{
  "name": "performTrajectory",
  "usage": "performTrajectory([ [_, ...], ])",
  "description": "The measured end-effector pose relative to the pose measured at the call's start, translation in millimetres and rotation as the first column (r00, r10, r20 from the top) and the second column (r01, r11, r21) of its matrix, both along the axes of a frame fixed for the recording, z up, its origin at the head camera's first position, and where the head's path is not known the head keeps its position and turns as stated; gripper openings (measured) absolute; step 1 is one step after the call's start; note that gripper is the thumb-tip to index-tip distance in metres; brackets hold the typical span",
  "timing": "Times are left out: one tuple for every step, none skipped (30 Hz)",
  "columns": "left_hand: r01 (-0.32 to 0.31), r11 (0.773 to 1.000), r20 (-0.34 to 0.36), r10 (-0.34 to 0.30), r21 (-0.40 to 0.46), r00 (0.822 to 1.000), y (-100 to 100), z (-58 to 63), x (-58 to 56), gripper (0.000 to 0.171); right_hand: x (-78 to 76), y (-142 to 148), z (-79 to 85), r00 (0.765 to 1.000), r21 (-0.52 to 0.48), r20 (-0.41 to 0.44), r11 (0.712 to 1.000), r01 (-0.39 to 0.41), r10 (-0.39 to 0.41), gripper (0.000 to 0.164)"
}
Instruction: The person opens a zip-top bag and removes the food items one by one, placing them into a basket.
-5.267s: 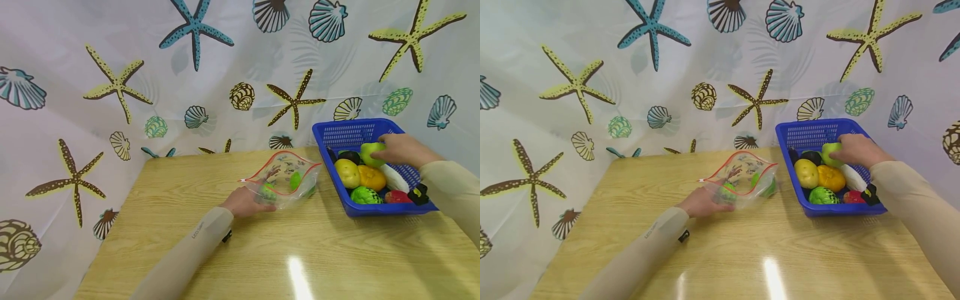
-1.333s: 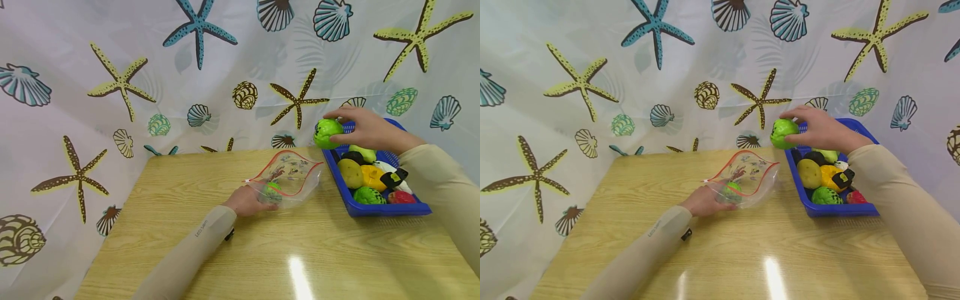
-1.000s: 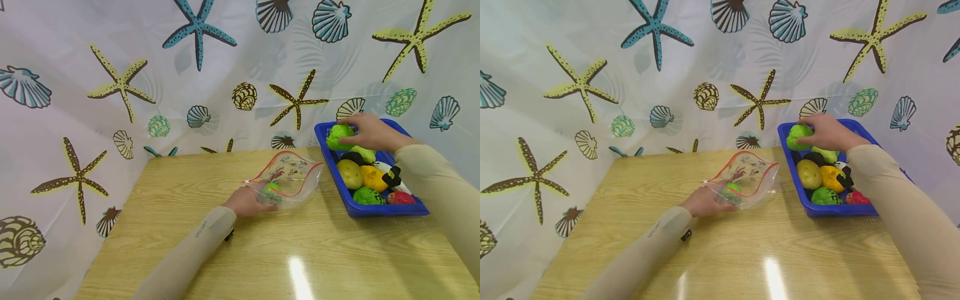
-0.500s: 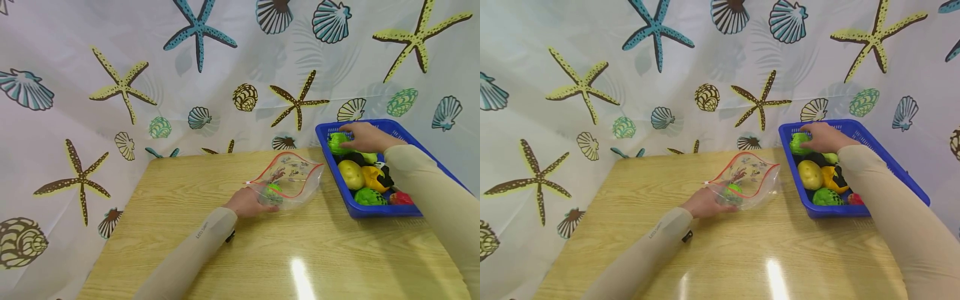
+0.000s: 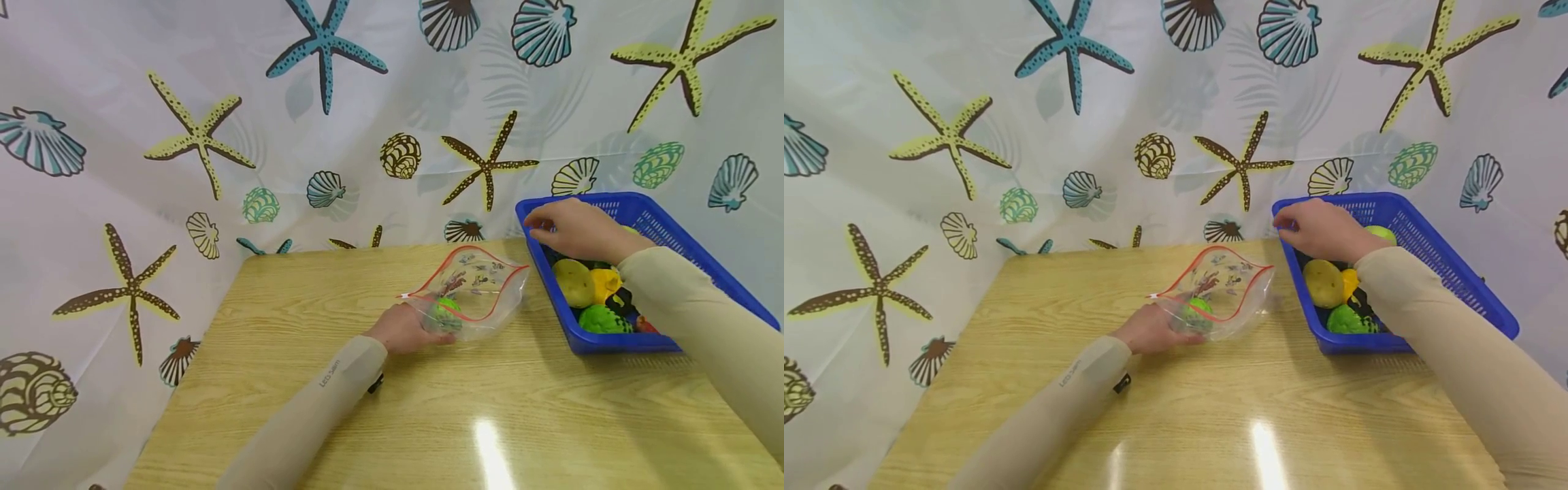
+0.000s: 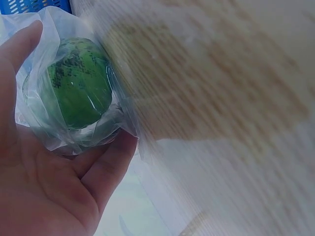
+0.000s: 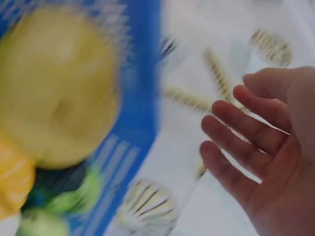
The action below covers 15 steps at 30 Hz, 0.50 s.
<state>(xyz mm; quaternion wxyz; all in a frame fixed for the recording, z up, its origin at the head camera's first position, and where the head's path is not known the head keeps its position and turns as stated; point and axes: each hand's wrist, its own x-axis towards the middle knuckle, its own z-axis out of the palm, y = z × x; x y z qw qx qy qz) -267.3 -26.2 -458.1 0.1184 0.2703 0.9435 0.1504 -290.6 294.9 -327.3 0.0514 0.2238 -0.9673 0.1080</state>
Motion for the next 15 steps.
performTrajectory([
  [0.002, 1.0, -0.001, -0.002, 0.0, 1.0, 0, 0.6, 0.2, 0.103, 5.1, -9, 2.6, 0.999, -0.006, -0.035, 1.0, -0.026, 0.026, 0.021],
  [0.002, 1.0, -0.002, -0.002, 0.002, 1.0, 0, 1.0, 0.2, 0.103, 10.2, -18, 4.9, 0.996, -0.014, -0.07, 0.998, -0.06, 0.059, 0.019],
  [0.0, 1.0, 0.0, 0.0, 0.008, 1.0, 0, 1.4, 0.3, 0.103, 15.0, -27, 6.7, 0.99, -0.02, -0.105, 0.995, -0.101, 0.098, 0.016],
  [-0.002, 1.0, 0.001, 0.002, 0.014, 1.0, 0, 1.6, 0.2, 0.103, 19.5, -36, 7.8, 0.98, -0.019, -0.14, 0.989, -0.146, 0.142, 0.014],
  [-0.004, 1.0, 0.002, 0.004, 0.022, 1.0, 0, 1.5, 0.0, 0.103, 23.7, -45, 8.2, 0.967, -0.017, -0.172, 0.981, -0.195, 0.19, 0.012],
  [-0.005, 1.0, 0.001, 0.005, 0.03, 1.0, 0, 1.5, -0.1, 0.103, 27.8, -53, 7.9, 0.952, -0.013, -0.194, 0.969, -0.245, 0.238, 0.011],
  [-0.003, 0.999, -0.002, 0.003, 0.036, 1.0, 0, 1.3, -0.2, 0.103, 31.4, -61, 6.6, 0.936, -0.005, -0.206, 0.956, -0.292, 0.285, 0.009],
  [0.001, 0.999, -0.003, 0.0, 0.043, 1.0, 0, 0.7, -0.7, 0.103, 34.2, -69, 4.3, 0.92, 0.004, -0.208, 0.94, -0.34, 0.334, 0.009],
  [0.006, 0.999, -0.007, -0.006, 0.051, 1.0, 0, 0.3, -0.9, 0.101, 36.4, -76, 0.9, 0.906, 0.012, -0.201, 0.926, -0.378, 0.373, 0.009],
  [0.013, 0.998, -0.012, -0.013, 0.057, 1.0, 0, -0.1, -1.0, 0.1, 38.3, -83, -3.0, 0.896, 0.028, -0.185, 0.914, -0.405, 0.403, 0.009],
  [0.019, 0.998, -0.015, -0.018, 0.063, 1.0, 0, -0.3, -0.8, 0.099, 39.3, -89, -7.8, 0.889, 0.045, -0.167, 0.904, -0.425, 0.426, 0.009],
  [0.024, 0.998, -0.019, -0.023, 0.066, 1.0, 0, -0.6, -0.7, 0.098, 39.7, -95, -13.0, 0.887, 0.062, -0.139, 0.898, -0.435, 0.44, 0.01],
  [0.031, 0.997, -0.023, -0.029, 0.069, 0.999, -1, -1.0, -0.6, 0.097, 39.5, -100, -18.2, 0.886, 0.073, -0.103, 0.892, -0.446, 0.451, 0.01],
  [0.032, 0.996, -0.022, -0.031, 0.078, 0.999, -1, -1.2, -0.3, 0.096, 39.2, -105, -23.3, 0.887, 0.087, -0.067, 0.888, -0.451, 0.457, 0.011],
  [0.033, 0.996, -0.02, -0.031, 0.083, 0.999, -1, -1.0, 0.3, 0.096, 38.6, -110, -28.1, 0.889, 0.104, -0.03, 0.886, -0.451, 0.456, 0.013],
])
